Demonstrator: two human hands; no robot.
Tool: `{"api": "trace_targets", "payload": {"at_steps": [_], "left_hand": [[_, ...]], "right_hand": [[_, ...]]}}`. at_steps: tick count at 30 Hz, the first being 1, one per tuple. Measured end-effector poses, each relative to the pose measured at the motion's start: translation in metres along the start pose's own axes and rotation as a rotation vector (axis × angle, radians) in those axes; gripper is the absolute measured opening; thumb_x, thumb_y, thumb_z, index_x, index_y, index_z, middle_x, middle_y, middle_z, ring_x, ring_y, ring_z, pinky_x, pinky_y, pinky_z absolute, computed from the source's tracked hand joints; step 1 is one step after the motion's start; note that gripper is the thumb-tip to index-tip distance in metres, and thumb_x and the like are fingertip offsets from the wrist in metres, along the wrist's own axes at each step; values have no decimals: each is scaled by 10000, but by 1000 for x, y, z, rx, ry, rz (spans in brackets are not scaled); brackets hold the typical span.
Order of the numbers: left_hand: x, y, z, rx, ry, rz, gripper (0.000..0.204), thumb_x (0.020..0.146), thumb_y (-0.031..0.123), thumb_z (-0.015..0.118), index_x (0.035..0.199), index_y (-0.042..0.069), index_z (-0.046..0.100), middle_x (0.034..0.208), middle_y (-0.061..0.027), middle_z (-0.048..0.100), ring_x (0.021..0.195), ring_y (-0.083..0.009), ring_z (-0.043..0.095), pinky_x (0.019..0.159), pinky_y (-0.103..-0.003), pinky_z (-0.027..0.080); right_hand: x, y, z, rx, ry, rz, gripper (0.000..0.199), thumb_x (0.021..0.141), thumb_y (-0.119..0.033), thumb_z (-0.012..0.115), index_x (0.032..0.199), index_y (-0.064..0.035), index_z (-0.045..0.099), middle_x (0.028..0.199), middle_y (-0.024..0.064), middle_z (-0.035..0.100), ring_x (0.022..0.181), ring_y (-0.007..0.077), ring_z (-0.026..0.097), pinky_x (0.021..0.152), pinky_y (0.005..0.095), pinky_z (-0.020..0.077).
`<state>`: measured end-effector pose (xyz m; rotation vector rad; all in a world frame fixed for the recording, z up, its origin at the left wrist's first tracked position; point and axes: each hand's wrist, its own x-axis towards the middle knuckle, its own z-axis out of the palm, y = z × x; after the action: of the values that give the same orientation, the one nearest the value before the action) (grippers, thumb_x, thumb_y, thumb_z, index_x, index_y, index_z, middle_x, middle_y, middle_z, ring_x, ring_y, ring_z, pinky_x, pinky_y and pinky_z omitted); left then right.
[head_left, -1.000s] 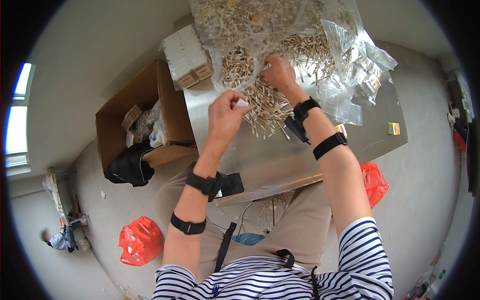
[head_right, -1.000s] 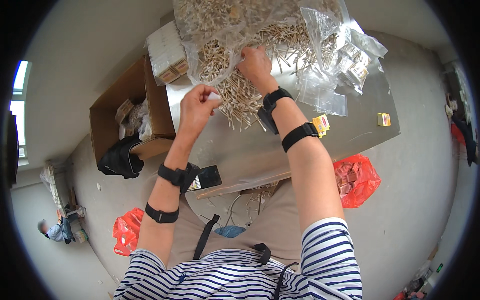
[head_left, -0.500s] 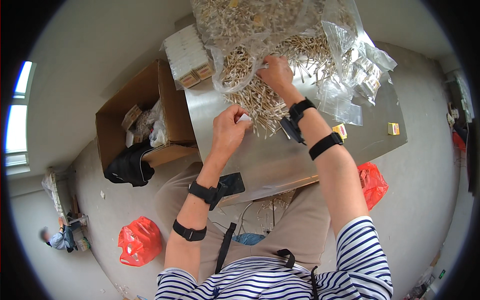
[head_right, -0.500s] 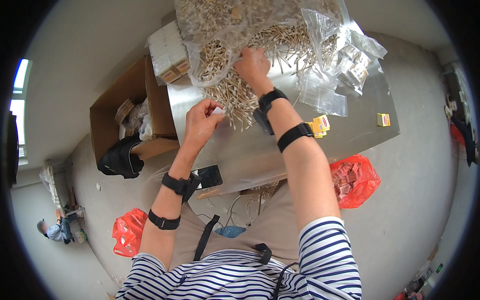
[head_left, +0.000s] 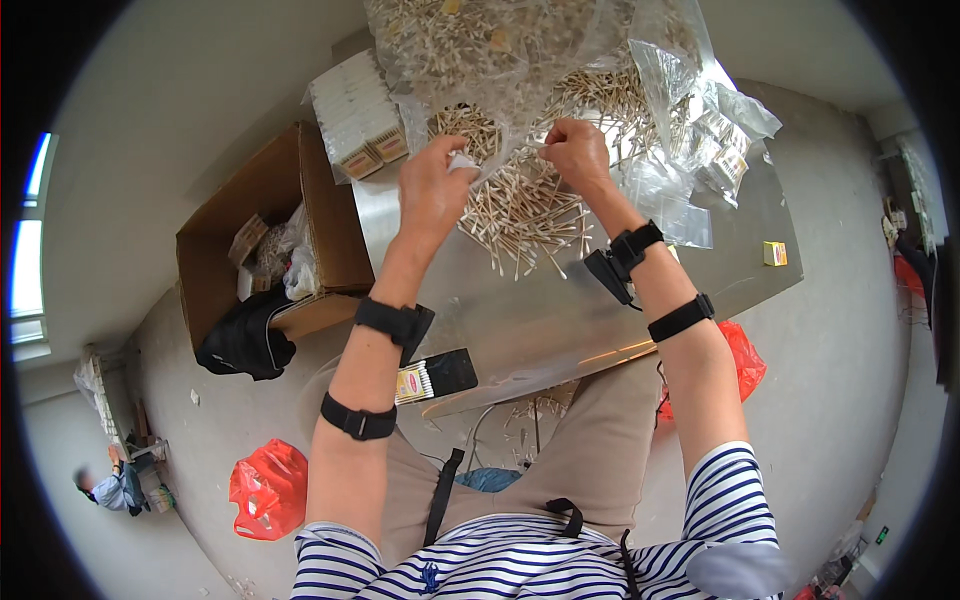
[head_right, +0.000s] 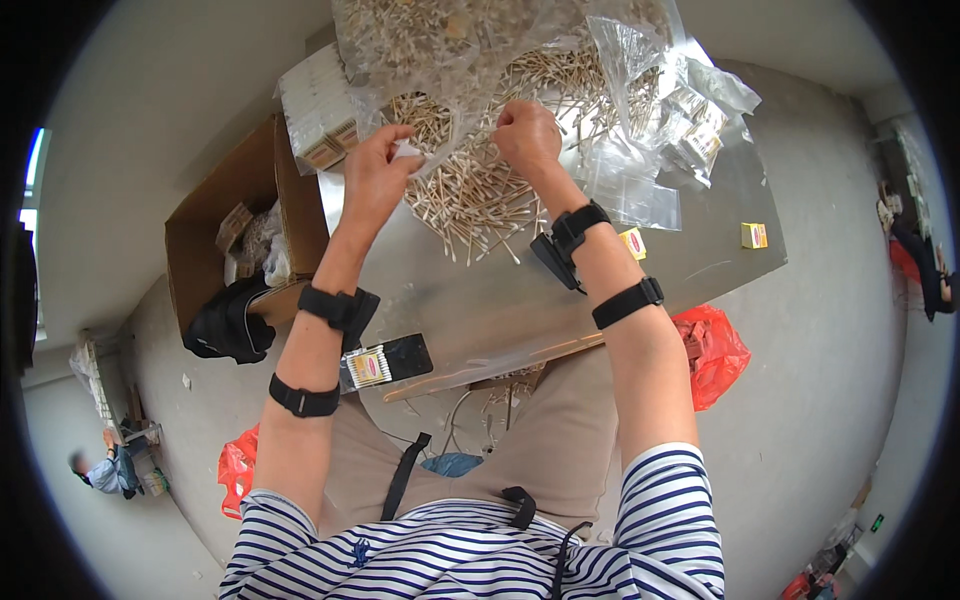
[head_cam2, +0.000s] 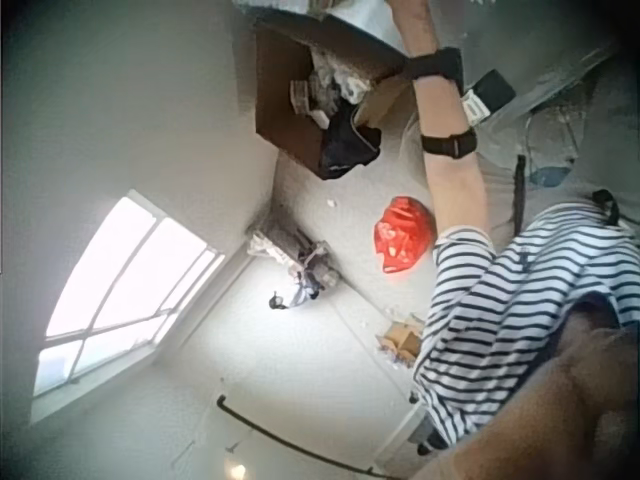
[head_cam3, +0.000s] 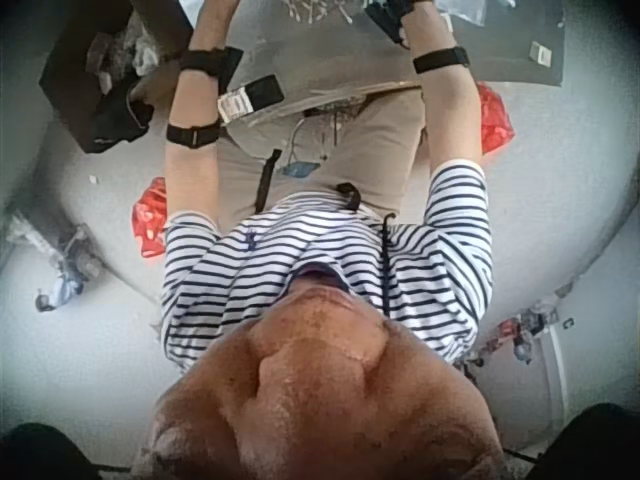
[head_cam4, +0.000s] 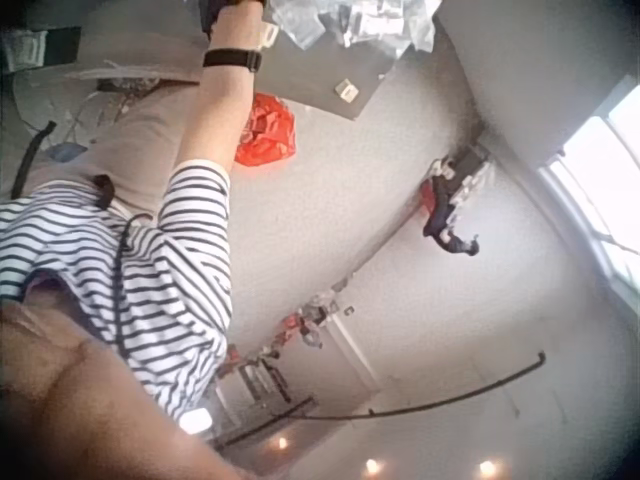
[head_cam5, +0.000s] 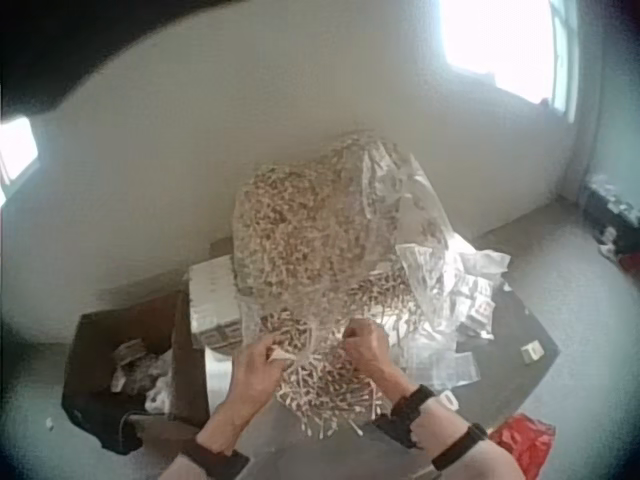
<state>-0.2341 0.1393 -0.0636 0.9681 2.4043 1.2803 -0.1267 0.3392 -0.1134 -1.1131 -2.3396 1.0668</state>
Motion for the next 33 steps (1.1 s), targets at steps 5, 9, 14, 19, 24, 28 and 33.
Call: {"api": "trace_targets", "payload": {"at_steps": [5, 9, 14, 19, 24, 28, 33], "left_hand": [[-3, 5, 20, -116, -32, -34, 294, 816, 24, 720, 1108, -10, 719, 763, -29, 673, 650, -88, 611, 578, -248, 479], [-2, 11, 28, -315, -210, -132, 150, 841, 18, 699, 988, -7, 719, 751, -19, 665, 628, -71, 588, 553, -228, 461], [-6, 9, 23, -247, -133, -151, 50, 873, 13, 669, 916, -5, 688, 741, -10, 649, 609, -74, 561, 550, -232, 451], [-30, 26, -2, -317, 6, -208, 66, 891, 9, 634, 950, 5, 663, 793, -10, 635, 640, -71, 558, 566, -229, 446], [-135, 54, -29, -349, -352, -254, 48, 893, 27, 621, 926, 34, 655, 777, 8, 614, 650, -72, 568, 589, -234, 459], [-248, 44, -8, -213, -718, -183, 90, 825, 101, 682, 896, 46, 674, 767, -38, 655, 652, -123, 605, 600, -281, 488], [-322, -32, 69, -115, -824, -174, 208, 817, 117, 672, 993, 26, 736, 850, -100, 710, 706, -175, 650, 661, -327, 525]], "right_hand": [[-20, -6, -11, 385, -249, -125, 115, 751, -6, 789, 820, -1, 698, 709, 15, 639, 698, 104, 560, 642, 293, 472], [-29, -14, -22, 462, -454, -198, 84, 823, -7, 762, 875, -33, 702, 769, -33, 636, 719, 60, 557, 650, 240, 451], [-33, -21, -19, 477, -436, -189, 114, 779, -14, 781, 878, -6, 725, 774, 30, 678, 753, 115, 612, 695, 293, 504], [-32, -4, -10, 299, -180, -252, 192, 785, -58, 768, 976, -34, 755, 919, 110, 743, 826, 226, 694, 763, 341, 544], [-47, 10, -23, 177, 5, -343, 245, 813, -127, 765, 1051, -67, 774, 1038, 158, 746, 914, 319, 716, 818, 378, 557], [-78, 13, -48, 141, 32, -225, 196, 889, -109, 742, 1053, -2, 753, 827, 83, 721, 686, 130, 642, 660, 294, 523], [-147, 32, -64, 49, -66, -226, 134, 816, -146, 739, 886, -32, 747, 846, 185, 709, 808, 348, 699, 747, 433, 543]]}}
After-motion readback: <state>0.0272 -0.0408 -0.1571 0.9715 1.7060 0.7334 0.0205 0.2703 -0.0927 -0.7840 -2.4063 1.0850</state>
